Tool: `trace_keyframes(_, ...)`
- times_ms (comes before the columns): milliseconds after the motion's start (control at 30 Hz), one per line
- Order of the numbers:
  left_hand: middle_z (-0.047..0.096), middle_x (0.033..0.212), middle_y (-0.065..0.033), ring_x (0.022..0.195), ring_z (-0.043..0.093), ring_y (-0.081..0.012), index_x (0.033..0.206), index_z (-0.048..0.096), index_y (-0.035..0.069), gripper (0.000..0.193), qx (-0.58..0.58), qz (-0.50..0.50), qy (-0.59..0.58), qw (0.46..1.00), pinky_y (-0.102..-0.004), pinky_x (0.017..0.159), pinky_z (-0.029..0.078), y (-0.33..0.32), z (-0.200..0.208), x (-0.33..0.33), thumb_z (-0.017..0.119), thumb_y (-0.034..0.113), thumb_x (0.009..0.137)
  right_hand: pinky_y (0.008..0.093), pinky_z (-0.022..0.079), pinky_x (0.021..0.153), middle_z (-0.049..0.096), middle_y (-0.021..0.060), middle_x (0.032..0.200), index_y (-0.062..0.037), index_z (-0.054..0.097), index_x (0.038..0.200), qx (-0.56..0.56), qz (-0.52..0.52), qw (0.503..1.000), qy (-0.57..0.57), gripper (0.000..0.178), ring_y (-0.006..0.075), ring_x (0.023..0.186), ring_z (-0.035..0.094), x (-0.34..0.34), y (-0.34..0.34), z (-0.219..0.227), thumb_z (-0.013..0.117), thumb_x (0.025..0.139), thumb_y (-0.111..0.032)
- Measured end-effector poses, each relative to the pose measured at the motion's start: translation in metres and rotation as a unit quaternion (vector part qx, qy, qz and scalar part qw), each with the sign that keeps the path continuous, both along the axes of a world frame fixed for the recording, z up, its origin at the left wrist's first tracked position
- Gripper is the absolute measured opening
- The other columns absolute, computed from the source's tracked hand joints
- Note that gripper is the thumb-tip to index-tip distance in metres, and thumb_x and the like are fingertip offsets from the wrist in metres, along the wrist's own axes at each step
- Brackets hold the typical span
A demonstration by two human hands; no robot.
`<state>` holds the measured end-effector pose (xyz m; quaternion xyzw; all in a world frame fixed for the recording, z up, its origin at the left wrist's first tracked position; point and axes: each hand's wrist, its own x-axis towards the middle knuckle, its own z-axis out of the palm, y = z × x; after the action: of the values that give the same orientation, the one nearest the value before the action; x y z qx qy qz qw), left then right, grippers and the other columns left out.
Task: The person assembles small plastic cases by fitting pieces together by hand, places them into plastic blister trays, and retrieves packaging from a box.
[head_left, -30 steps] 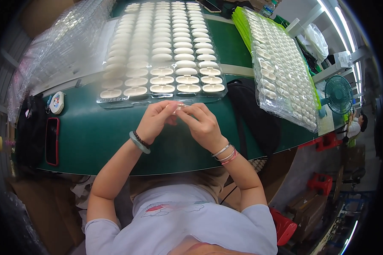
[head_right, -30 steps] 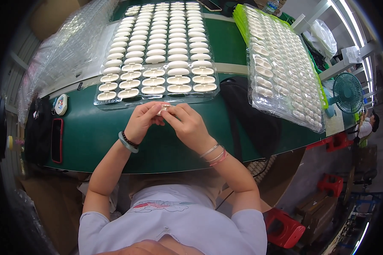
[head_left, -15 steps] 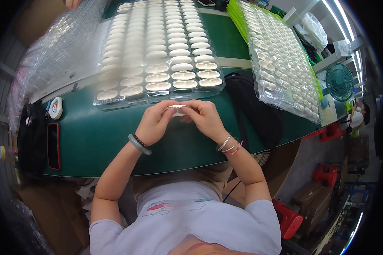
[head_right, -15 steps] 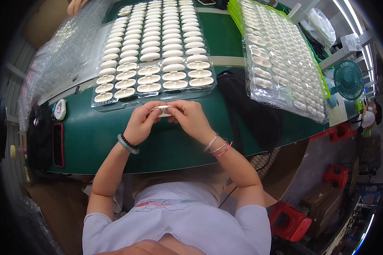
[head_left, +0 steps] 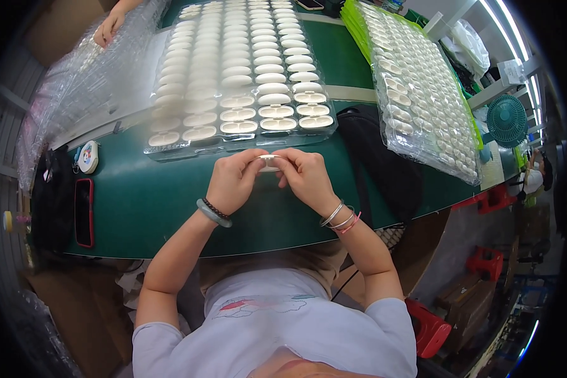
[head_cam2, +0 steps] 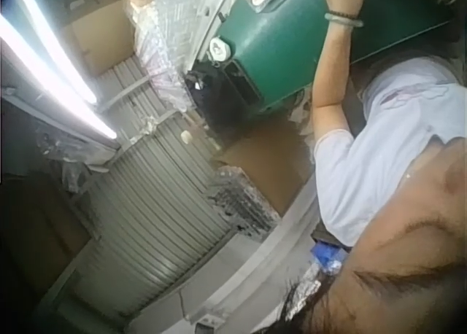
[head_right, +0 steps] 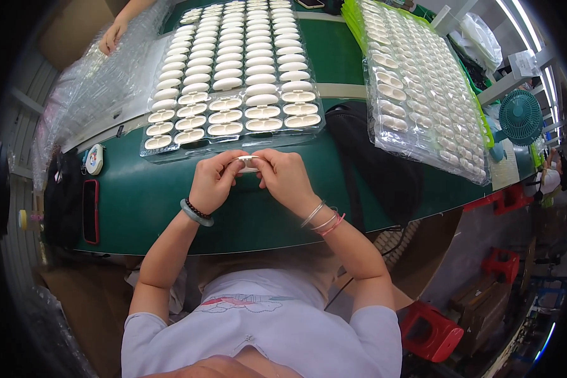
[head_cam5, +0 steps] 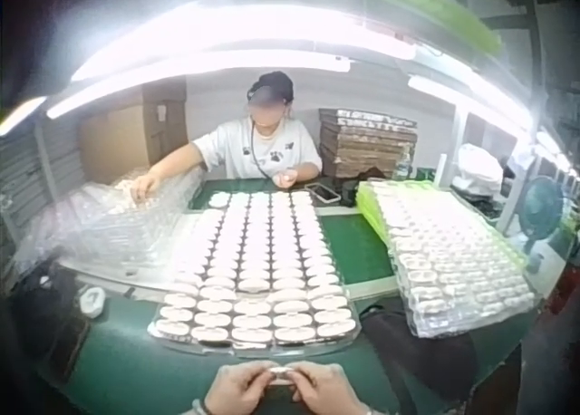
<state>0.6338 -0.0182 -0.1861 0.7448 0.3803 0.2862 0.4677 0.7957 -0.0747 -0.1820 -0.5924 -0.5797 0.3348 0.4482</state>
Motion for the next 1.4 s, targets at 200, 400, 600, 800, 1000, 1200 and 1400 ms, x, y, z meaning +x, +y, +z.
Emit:
trace_keyframes(200, 0.061, 0.071, -0.0062, 0.06, 0.055, -0.0093, 0.107, 0.06, 0.0, 0.025, -0.031, -0.029, -0.059, 0.997, -0.024, 0.056, 0.044, 0.004, -0.008, 0.001, 0.057, 0.013, 0.086, 0.0231, 0.046, 0.049, 0.063, 0.0085, 0.064, 0.0012, 0.063, 0.096, 0.004, 0.008, 0.999, 0.031, 0.017, 0.0129, 0.052, 0.062, 0.001, 0.002, 0.001, 0.054, 0.088, -0.011)
trace_keyframes(400, 0.06, 0.075, 0.0, 0.064, 0.051, -0.0034, 0.104, 0.061, 0.0, 0.024, -0.142, 0.005, -0.143, 0.979, -0.0191, 0.056, 0.041, 0.005, -0.01, 0.003, 0.061, 0.015, 0.085, 0.0225, 0.052, 0.057, 0.066, 0.0108, 0.084, 0.0048, 0.055, 0.109, 0.031, 0.031, 0.976, 0.215, 0.025, 0.0119, 0.07, 0.065, -0.002, 0.005, -0.01, 0.059, 0.086, -0.004)
trace_keyframes(600, 0.059, 0.073, 0.0025, 0.061, 0.048, -0.001, 0.101, 0.063, 0.0, 0.023, -0.165, 0.009, -0.162, 0.973, -0.016, 0.053, 0.037, 0.004, -0.015, 0.005, 0.063, 0.016, 0.084, 0.0216, 0.054, 0.059, 0.066, 0.0104, 0.086, 0.0066, 0.057, 0.101, 0.001, 0.032, 0.957, 0.289, 0.019, 0.0119, 0.073, 0.064, 0.0, 0.006, -0.015, 0.06, 0.085, -0.002)
trace_keyframes(800, 0.059, 0.072, 0.0025, 0.061, 0.048, -0.0024, 0.103, 0.064, 0.0, 0.023, -0.129, 0.014, -0.139, 0.982, -0.0177, 0.053, 0.038, 0.006, -0.018, 0.007, 0.06, 0.015, 0.086, 0.0202, 0.052, 0.057, 0.066, 0.008, 0.083, 0.0049, 0.059, 0.103, -0.005, 0.04, 0.963, 0.266, 0.021, 0.0101, 0.066, 0.063, 0.002, 0.01, -0.012, 0.06, 0.086, -0.007)
trace_keyframes(1000, 0.064, 0.081, -0.0041, 0.068, 0.059, -0.0117, 0.107, 0.061, -0.002, 0.022, 0.047, -0.044, -0.06, 0.996, -0.0237, 0.063, 0.047, 0.01, -0.009, -0.001, 0.054, 0.01, 0.09, 0.0206, 0.051, 0.056, 0.065, 0.0077, 0.082, 0.0036, 0.06, 0.103, -0.028, 0.018, 0.969, 0.246, 0.022, 0.0105, 0.064, 0.063, 0.008, 0.007, -0.007, 0.057, 0.089, -0.012)
trace_keyframes(1200, 0.065, 0.077, -0.0131, 0.063, 0.062, -0.0251, 0.09, 0.067, 0.003, 0.013, 0.256, 0.07, 0.027, 0.964, -0.0311, 0.058, 0.047, 0.026, 0.019, -0.005, 0.061, 0.011, 0.082, 0.0213, 0.049, 0.053, 0.065, 0.0083, 0.074, 0.0022, 0.061, 0.105, 0.053, -0.005, 0.987, 0.154, 0.025, 0.0103, 0.06, 0.062, 0.01, 0.005, -0.007, 0.059, 0.087, -0.016)
trace_keyframes(1400, 0.062, 0.079, -0.0141, 0.073, 0.057, -0.0267, 0.087, 0.068, 0.003, 0.017, 0.37, 0.102, 0.159, 0.909, -0.0358, 0.068, 0.045, 0.149, 0.006, -0.002, 0.064, 0.016, 0.078, 0.0227, 0.048, 0.051, 0.065, 0.0083, 0.073, 0.0015, 0.064, 0.097, 0.093, -0.065, 0.989, 0.097, 0.02, 0.0119, 0.058, 0.062, 0.021, 0.007, -0.002, 0.062, 0.085, -0.014)
